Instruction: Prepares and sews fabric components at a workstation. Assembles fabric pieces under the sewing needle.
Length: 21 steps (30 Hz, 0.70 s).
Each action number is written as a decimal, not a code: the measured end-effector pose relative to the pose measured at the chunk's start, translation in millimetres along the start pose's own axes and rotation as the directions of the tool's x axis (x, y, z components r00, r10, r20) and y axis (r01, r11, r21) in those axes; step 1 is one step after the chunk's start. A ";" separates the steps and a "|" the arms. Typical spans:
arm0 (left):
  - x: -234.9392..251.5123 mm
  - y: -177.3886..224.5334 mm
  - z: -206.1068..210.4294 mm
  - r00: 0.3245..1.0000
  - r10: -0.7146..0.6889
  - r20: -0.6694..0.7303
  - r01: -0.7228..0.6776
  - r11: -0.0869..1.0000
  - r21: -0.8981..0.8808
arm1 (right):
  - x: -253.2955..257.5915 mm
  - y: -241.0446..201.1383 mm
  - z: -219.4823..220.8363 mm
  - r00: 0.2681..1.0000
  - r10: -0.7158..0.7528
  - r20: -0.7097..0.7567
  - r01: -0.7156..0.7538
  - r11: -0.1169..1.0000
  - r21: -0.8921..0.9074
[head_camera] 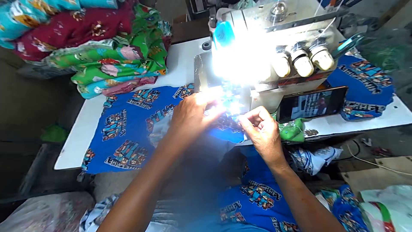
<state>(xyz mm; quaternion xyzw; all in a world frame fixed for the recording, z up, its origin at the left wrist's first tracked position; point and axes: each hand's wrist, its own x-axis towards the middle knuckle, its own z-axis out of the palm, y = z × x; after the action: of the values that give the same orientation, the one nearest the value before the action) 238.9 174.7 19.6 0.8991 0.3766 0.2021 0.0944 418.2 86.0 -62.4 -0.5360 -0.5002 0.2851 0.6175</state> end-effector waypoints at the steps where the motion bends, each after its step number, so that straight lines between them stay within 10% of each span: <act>1: 0.3 -0.4 0.5 1.000 0.001 -0.002 -0.001 1.000 -0.004 | -0.5 0.1 0.1 1.000 -0.002 0.004 0.002 1.000 -0.003; 16: 12.7 -7.1 -8.2 0.993 0.085 0.088 -0.079 0.994 -0.075 | -5.1 -5.8 -3.1 0.999 0.020 0.046 -0.020 1.000 -0.005; 21: 19.5 7.8 -44.1 0.965 0.190 0.183 -0.223 0.958 0.181 | -32.2 -9.8 3.1 0.986 0.119 0.113 -0.136 0.979 0.150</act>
<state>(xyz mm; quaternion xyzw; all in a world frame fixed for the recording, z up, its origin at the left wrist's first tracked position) 237.1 183.9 67.6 0.9521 0.2896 0.0975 0.0122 402.7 55.9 -63.3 -0.5013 -0.4720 0.3899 0.6114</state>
